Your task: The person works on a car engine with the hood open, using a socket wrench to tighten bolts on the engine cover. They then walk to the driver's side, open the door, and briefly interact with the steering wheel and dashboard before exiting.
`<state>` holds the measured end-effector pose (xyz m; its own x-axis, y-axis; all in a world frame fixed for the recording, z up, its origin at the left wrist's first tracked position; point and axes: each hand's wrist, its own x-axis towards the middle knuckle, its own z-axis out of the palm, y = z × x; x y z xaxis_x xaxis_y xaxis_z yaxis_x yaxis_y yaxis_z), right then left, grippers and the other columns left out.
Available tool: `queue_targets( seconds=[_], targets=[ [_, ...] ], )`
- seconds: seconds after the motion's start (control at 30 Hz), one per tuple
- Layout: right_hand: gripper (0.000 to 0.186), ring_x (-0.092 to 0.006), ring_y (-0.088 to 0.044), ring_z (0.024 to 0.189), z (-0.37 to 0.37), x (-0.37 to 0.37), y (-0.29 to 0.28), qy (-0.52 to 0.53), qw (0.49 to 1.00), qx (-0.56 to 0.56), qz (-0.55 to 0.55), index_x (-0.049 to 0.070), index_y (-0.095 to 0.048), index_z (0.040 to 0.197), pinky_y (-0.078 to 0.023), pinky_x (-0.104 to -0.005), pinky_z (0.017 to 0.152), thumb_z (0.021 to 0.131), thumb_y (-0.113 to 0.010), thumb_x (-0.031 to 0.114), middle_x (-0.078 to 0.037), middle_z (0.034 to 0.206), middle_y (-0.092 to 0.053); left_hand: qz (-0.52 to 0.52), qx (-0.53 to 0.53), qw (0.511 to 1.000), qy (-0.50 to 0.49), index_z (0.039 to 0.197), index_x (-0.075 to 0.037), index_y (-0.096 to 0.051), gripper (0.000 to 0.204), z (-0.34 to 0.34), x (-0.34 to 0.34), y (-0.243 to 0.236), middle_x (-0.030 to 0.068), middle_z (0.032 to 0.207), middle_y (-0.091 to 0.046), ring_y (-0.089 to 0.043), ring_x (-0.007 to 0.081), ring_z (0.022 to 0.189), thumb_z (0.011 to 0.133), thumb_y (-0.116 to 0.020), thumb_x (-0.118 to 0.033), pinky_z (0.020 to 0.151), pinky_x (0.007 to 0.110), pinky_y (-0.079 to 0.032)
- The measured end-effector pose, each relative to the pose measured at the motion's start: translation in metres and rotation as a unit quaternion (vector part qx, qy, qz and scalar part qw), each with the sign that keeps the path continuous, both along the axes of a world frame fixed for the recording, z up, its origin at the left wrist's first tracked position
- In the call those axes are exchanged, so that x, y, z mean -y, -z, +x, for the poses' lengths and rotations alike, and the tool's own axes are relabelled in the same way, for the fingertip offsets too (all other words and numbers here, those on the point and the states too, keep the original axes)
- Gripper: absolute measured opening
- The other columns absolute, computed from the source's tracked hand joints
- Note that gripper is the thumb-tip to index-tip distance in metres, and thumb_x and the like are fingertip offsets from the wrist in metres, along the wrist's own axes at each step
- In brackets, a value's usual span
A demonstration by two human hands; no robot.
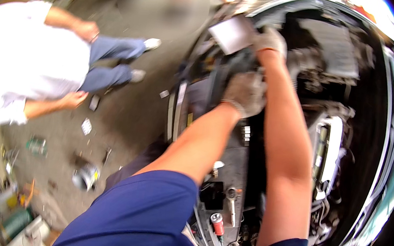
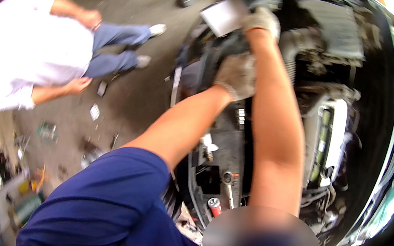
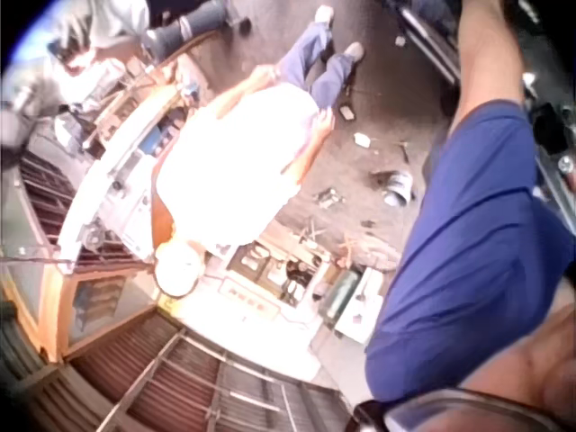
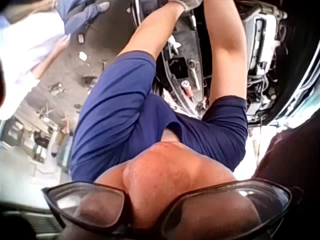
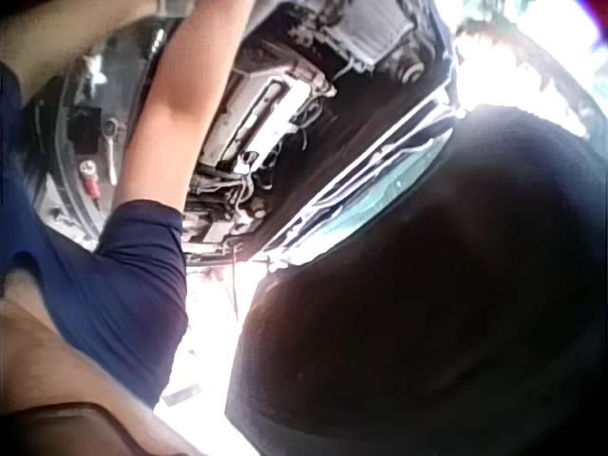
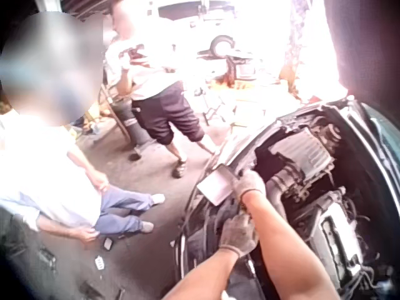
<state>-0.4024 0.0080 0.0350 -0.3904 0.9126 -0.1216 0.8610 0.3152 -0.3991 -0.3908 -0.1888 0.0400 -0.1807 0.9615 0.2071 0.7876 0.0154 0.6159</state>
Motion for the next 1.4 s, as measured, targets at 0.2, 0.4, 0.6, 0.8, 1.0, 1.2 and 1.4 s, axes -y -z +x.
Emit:
queue_targets(
  seconds=[0.2,0.4,0.6,0.8,1.0,1.2,1.4],
  targets=[
    [0.04,-0.0396,-0.078,0.111,-0.07,0.147,-0.091,-0.159,0.951,-0.24,-0.11,0.007,-0.082,0.122,-0.06,-0.0475,0.1,0.098,-0.074,0.038,-0.021,0.119,-0.081,-0.012,-0.184,0.978,-0.1,0.13,-0.014,-0.074,0.037,-0.031,0.015,0.083,0.0152,0.125,-0.07,-0.064,0.034,0.125,0.105,-0.054,-0.033,0.107,0.054,-0.048],
    [0.04,-0.0354,-0.079,0.103,0.034,0.226,-0.15,-0.156,0.943,-0.236,-0.174,0.003,-0.08,0.118,-0.061,-0.0447,0.096,0.102,-0.074,0.039,-0.023,0.116,-0.08,-0.064,-0.133,0.986,-0.077,0.093,-0.012,-0.077,0.012,0.018,0.007,0.008,0.0161,0.107,-0.07,-0.071,0.0346,0.104,0.088,-0.071,-0.022,0.085,0.053,-0.058],
    [0.032,-0.0388,-0.077,0.11,0.187,0.245,-0.15,0.114,0.961,-0.212,-0.136,0.002,-0.078,0.122,-0.059,-0.043,0.099,0.1,-0.073,0.023,-0.025,0.113,-0.079,0.028,-0.037,0.998,-0.048,0.14,-0.016,-0.063,0.049,-0.017,0.021,-0.019,0.0191,0.139,-0.062,-0.07,0.0419,0.113,0.092,-0.068,-0.024,0.089,0.057,-0.059],
    [0.043,-0.0202,-0.073,0.107,0.274,0.296,-0.134,0.145,0.911,-0.343,-0.175,0.003,-0.069,0.143,-0.06,-0.0373,0.093,0.104,-0.074,0.019,-0.018,0.125,-0.078,-0.131,0.336,0.907,0.217,0.166,-0.012,-0.036,0.074,0.073,0.082,-0.073,0.0226,0.138,-0.064,-0.071,0.0392,0.117,0.111,-0.055,-0.058,0.099,0.048,-0.057],
    [0.042,-0.039,-0.074,0.112,0.282,0.312,-0.15,0.115,0.961,-0.239,-0.074,0.002,-0.073,0.129,-0.057,-0.0446,0.1,0.089,-0.08,0.014,-0.021,0.118,-0.077,-0.202,0.431,0.846,0.239,0.17,-0.007,-0.032,0.088,0.115,0.099,-0.093,0.0285,0.161,-0.05,-0.056,0.0416,0.146,0.111,-0.045,-0.072,0.12,0.045,-0.045],
    [0.028,-0.0294,-0.076,0.1,0.32,0.293,-0.139,0.256,0.897,-0.332,-0.143,0.0,-0.075,0.113,-0.058,-0.0393,0.094,0.093,-0.074,0.019,-0.018,0.107,-0.079,-0.167,0.386,0.866,0.271,0.157,-0.006,-0.051,0.069,0.114,0.068,-0.101,0.0253,0.141,-0.066,-0.065,0.0448,0.131,0.112,-0.056,-0.059,0.114,0.046,-0.05],
    [0.041,-0.038,-0.075,0.082,0.385,0.186,-0.094,0.318,0.909,-0.213,0.167,0.003,-0.069,0.104,-0.06,-0.046,0.081,0.1,-0.07,0.043,-0.02,0.088,-0.077,0.07,-0.095,0.988,0.102,0.108,-0.007,-0.075,0.026,0.001,-0.008,-0.013,0.0154,0.12,-0.072,-0.065,0.0366,0.119,0.094,-0.07,-0.029,0.112,0.052,-0.047]
  ],
)
